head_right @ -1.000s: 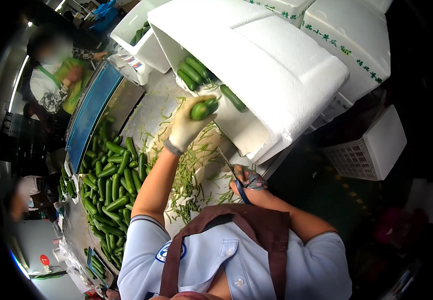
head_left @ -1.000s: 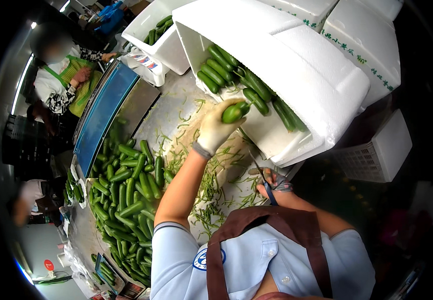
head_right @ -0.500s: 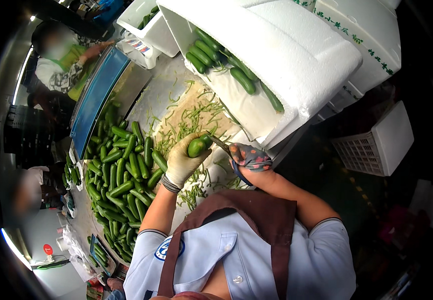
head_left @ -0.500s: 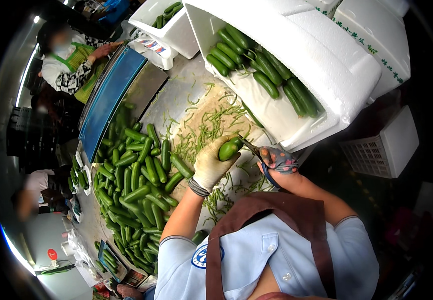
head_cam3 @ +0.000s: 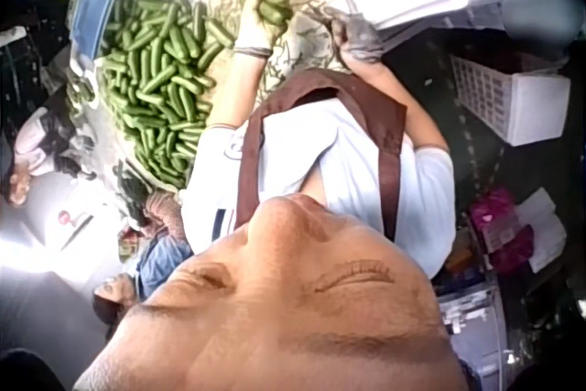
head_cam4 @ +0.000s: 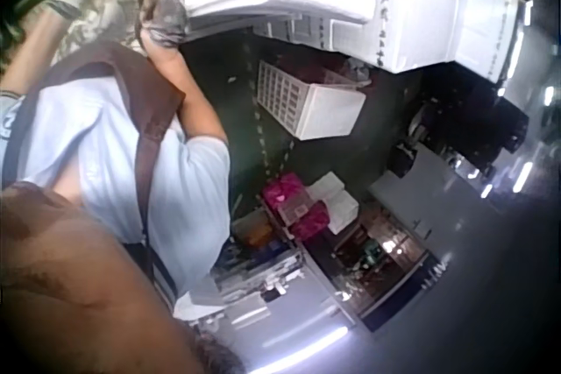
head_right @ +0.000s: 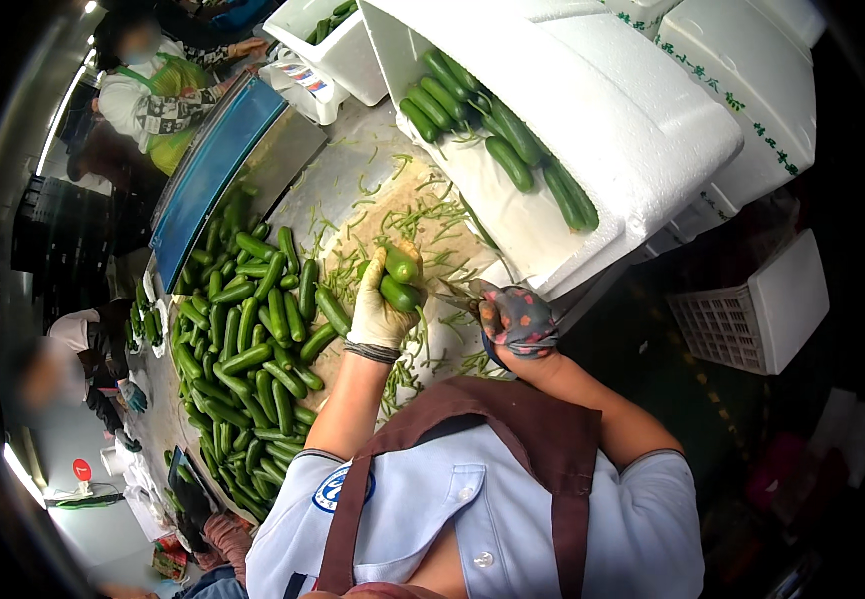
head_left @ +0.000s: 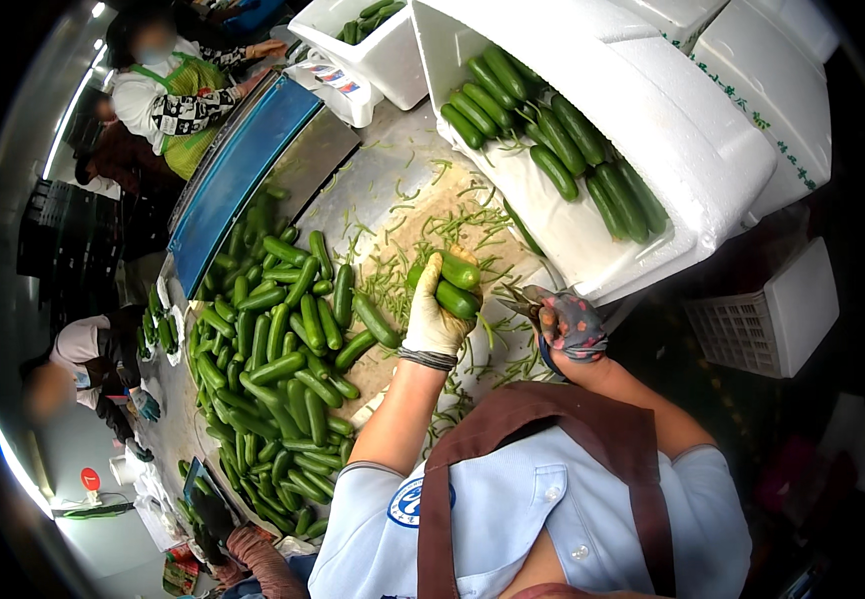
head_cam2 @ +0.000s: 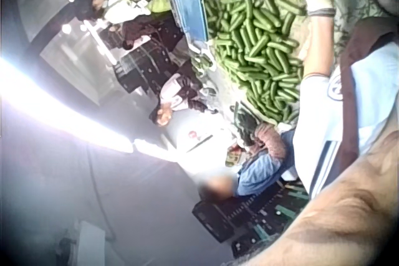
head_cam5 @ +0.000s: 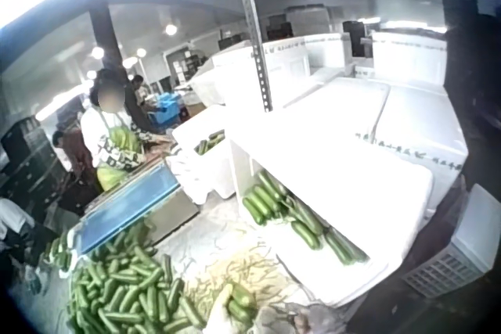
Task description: The person uses scissors to trim the ends of cucumbers and places them into a white styrofoam container. The person repeatedly picks cucumbers from a pile, trims them, and deposits them into the container.
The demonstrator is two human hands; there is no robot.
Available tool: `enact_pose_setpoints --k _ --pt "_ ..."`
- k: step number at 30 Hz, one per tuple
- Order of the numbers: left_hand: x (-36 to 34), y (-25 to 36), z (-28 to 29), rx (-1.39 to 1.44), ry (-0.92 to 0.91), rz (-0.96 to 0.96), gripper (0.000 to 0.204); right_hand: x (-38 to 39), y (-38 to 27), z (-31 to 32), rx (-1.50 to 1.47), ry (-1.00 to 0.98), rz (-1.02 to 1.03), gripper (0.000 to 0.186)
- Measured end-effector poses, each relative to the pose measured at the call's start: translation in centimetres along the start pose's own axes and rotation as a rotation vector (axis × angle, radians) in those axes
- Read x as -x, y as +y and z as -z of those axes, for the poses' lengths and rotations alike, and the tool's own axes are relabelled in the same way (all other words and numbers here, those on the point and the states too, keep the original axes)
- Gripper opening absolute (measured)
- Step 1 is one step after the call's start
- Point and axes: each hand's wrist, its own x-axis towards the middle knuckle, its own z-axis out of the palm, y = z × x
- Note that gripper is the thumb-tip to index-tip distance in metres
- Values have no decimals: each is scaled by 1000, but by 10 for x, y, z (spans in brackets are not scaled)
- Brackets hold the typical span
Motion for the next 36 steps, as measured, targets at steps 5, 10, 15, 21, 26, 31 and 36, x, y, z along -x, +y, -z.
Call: enact_pose_setpoints --k 5,10,15,21,26,31,36 --pt "7 -4 -10 68 9 -19 25 10 11 -9 204 14 116 21" --pt "6 -5 -18 126 18 -87 29 16 11 -14 -240 -118 -173 36" --pt "11 -19 -23 179 -8 -48 31 7 9 -22 -86 19 62 41" --pt "7 -16 -13 111 36 -122 32 18 21 -34 -77 -48 72 30" --pt "22 34 9 13 81 -351 35 16 14 -28 282 -81 203 24" --pt "88 162 21 458 -88 -849 39 18 15 -7 -294 -329 -457 23" --pt "102 200 36 127 -447 -901 78 39 28 -11 -258 -387 -505 24"
